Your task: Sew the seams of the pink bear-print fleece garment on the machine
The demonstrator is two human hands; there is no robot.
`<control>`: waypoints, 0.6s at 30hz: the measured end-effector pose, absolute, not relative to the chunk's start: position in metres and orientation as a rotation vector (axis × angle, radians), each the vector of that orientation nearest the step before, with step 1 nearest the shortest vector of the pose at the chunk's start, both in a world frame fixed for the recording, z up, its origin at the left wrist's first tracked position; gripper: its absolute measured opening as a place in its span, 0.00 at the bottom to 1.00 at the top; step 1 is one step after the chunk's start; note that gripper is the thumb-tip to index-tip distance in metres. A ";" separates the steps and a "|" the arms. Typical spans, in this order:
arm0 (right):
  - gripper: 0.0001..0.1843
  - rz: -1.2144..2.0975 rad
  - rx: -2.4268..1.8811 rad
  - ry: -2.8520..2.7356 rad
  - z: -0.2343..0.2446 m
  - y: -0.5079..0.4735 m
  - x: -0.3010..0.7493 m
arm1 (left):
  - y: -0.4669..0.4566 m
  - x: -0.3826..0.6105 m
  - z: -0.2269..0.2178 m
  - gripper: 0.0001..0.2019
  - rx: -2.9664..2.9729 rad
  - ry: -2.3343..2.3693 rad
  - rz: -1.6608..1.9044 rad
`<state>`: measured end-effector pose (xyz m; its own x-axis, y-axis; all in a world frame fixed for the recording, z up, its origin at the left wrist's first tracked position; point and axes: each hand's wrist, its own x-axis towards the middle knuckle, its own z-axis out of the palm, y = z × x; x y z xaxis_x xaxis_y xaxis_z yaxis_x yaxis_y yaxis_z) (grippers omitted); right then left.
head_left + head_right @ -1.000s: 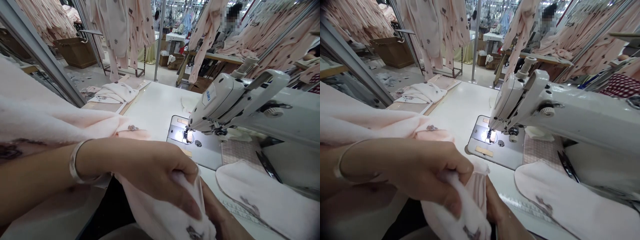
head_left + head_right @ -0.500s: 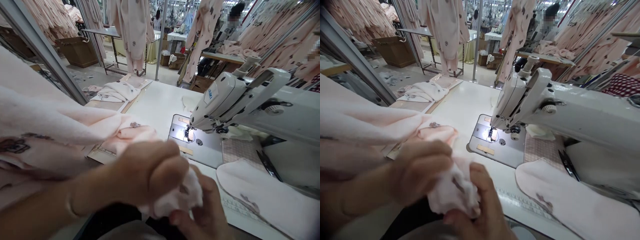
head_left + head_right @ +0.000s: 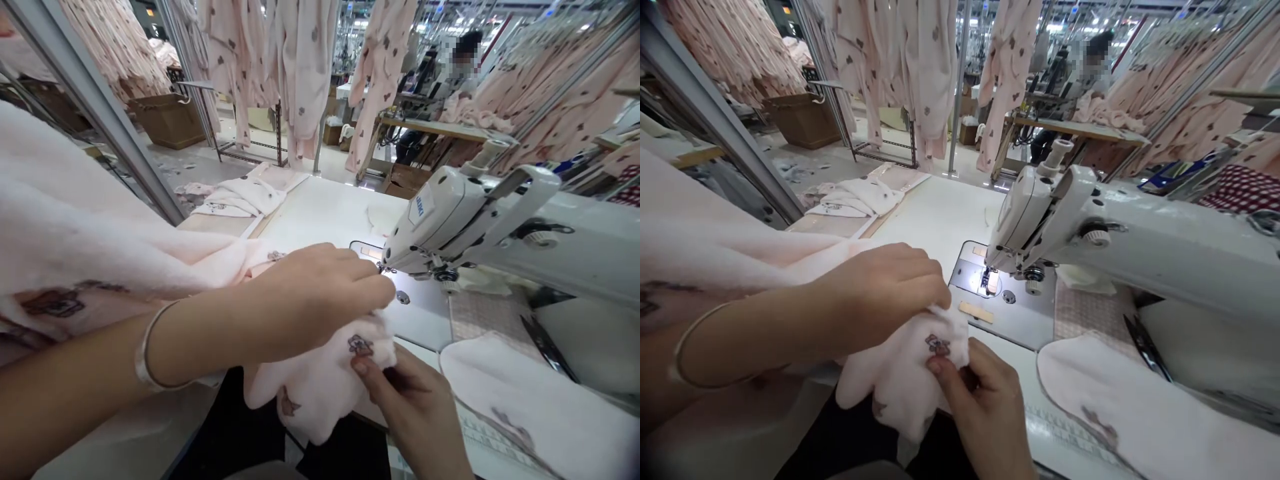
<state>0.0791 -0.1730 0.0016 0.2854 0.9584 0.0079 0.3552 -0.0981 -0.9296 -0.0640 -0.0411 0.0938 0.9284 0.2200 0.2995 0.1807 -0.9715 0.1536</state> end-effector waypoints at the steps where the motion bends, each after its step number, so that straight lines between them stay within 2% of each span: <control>1: 0.18 0.923 -1.624 -1.174 0.002 -0.174 0.079 | -0.039 -0.066 0.097 0.07 2.877 0.352 0.411; 3: 0.14 1.173 -1.554 -1.049 0.004 -0.179 0.080 | -0.036 -0.070 0.103 0.06 2.684 0.421 0.213; 6: 0.43 1.452 -1.391 -1.016 0.009 -0.191 0.086 | -0.041 -0.073 0.106 0.07 2.555 0.392 0.104; 8: 0.52 1.460 -1.359 -1.118 0.013 -0.197 0.090 | -0.049 -0.074 0.101 0.07 2.608 0.389 0.197; 12: 0.51 1.411 -1.392 -1.122 0.016 -0.201 0.088 | -0.068 -0.078 0.086 0.08 2.715 0.482 0.361; 16: 0.38 1.168 -1.440 -1.018 0.011 -0.200 0.077 | -0.074 -0.086 0.079 0.06 2.611 0.506 0.443; 18: 0.36 1.141 -1.422 -0.967 0.009 -0.200 0.072 | -0.072 -0.088 0.078 0.05 2.549 0.514 0.402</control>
